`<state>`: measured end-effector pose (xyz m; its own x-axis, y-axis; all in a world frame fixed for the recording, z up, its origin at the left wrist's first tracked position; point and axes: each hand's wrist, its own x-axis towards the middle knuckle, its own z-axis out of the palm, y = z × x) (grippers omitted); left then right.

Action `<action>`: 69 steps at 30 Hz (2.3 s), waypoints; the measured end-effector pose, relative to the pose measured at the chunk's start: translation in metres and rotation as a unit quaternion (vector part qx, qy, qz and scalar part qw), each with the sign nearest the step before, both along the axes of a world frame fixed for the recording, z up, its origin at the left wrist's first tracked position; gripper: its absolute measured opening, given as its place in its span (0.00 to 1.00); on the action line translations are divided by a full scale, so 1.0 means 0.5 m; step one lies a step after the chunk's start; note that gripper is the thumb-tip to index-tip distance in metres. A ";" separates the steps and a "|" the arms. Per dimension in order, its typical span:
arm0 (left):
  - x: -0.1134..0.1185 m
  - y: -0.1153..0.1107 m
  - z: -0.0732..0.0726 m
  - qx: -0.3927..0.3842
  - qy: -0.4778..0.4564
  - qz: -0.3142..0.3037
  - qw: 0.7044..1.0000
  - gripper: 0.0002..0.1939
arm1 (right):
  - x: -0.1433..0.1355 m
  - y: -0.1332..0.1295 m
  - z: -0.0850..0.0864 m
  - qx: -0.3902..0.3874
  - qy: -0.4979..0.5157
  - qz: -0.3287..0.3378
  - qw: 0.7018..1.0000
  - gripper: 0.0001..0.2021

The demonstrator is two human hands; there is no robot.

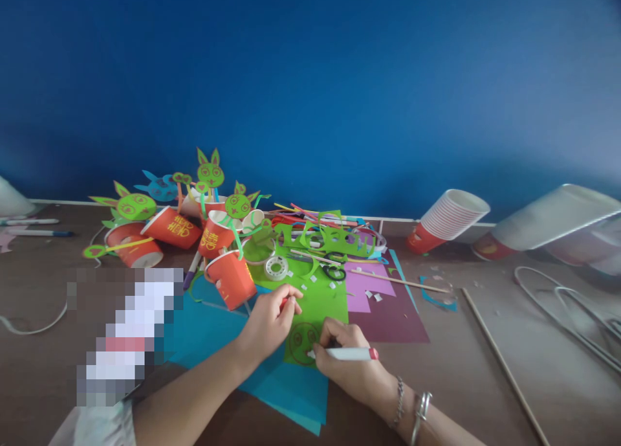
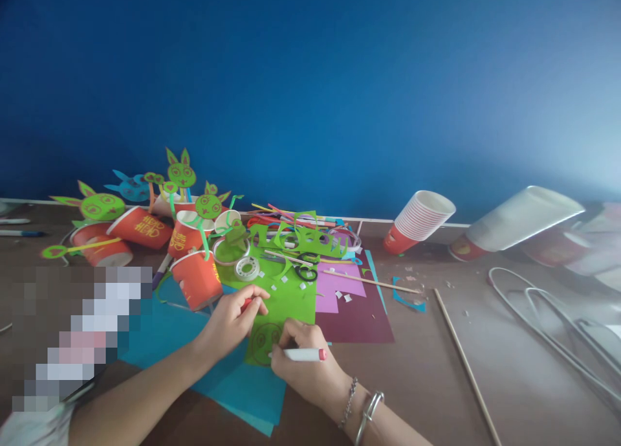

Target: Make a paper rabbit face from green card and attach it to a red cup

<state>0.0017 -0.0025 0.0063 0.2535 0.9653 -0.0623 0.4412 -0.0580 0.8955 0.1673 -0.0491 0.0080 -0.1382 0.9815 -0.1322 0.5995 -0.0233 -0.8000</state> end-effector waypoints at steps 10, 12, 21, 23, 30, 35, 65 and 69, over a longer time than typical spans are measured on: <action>0.000 -0.001 0.000 0.001 -0.007 0.003 1.000 0.11 | 0.004 0.000 -0.005 0.007 -0.004 0.006 1.000 0.09; 0.000 -0.001 -0.002 0.001 -0.008 0.002 1.000 0.11 | 0.003 0.000 -0.006 0.000 -0.003 -0.001 1.000 0.09; -0.002 0.000 -0.007 0.003 -0.004 -0.001 1.000 0.12 | 0.001 0.002 -0.002 -0.012 0.002 -0.024 1.000 0.10; -0.002 -0.001 -0.005 0.004 -0.002 -0.003 1.000 0.12 | 0.000 0.003 -0.002 -0.012 0.001 -0.026 1.000 0.10; -0.001 0.000 -0.003 0.007 0.003 -0.006 1.000 0.11 | 0.001 0.001 -0.002 -0.002 -0.001 -0.011 1.000 0.09; -0.002 0.001 -0.007 0.006 0.004 -0.009 1.000 0.11 | 0.003 -0.001 -0.003 0.000 0.000 -0.002 1.000 0.09; -0.003 0.001 -0.009 0.003 0.001 -0.010 1.000 0.11 | 0.001 0.001 -0.003 -0.003 -0.002 -0.009 1.000 0.09; -0.002 0.002 -0.008 0.003 0.002 -0.009 1.000 0.11 | 0.001 0.002 -0.008 -0.002 0.003 -0.011 1.000 0.09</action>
